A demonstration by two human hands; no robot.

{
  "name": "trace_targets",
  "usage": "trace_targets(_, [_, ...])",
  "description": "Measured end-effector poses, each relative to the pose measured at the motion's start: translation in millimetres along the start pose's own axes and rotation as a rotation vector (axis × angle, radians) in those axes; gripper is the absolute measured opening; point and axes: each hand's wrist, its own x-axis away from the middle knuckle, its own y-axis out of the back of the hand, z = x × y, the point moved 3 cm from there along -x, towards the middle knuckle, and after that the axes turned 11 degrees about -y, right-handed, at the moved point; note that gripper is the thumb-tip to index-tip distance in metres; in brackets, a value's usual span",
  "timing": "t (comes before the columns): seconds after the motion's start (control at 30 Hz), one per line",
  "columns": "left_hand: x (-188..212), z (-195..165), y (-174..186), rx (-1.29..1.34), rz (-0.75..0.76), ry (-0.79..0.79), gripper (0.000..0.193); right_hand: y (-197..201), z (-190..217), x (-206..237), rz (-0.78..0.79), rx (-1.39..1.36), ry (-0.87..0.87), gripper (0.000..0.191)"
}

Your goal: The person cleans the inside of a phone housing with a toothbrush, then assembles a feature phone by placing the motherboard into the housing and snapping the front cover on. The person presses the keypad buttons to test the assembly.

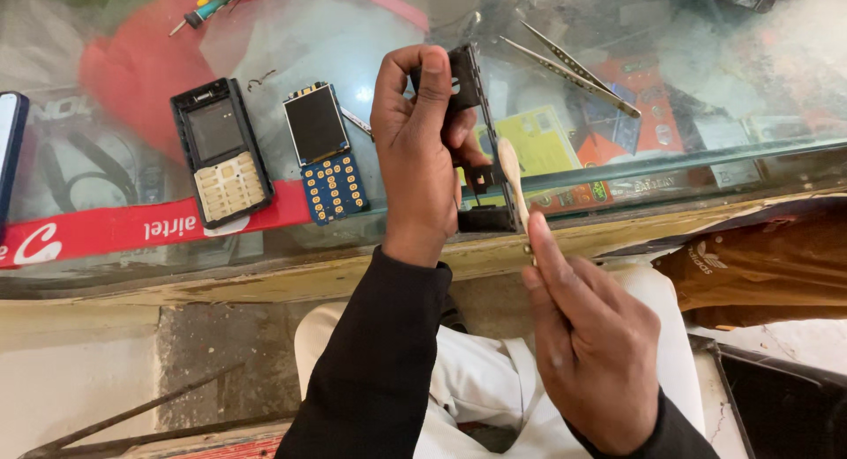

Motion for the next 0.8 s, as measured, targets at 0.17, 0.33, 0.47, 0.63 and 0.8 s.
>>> trace_targets(0.17, [-0.8, 0.1, -0.7, 0.007, 0.019, -0.02, 0.029, 4.3, -18.2, 37.4, -0.005, 0.033, -0.143, 0.048])
trace_targets(0.33, [-1.6, 2.2, -0.4, 0.005, 0.006, -0.012, 0.029, 2.2, -30.0, 49.6, -0.017, 0.039, -0.163, 0.047])
trace_targets(0.47, [-1.8, 0.3, -0.5, -0.006, 0.058, -0.03, 0.031, -2.9, -21.3, 31.2, -0.001, 0.033, -0.174, 0.047])
trace_targets(0.63, [6.6, -2.3, -5.1, -0.095, 0.144, -0.02, 0.033, -26.4, -19.2, 3.4, 0.306, -0.04, -0.097, 0.045])
trace_targets(0.8, [3.8, -4.3, -5.7, -0.071, 0.112, 0.009, 0.033, -1.1, -35.1, 12.5, 0.128, -0.08, -0.283, 0.04])
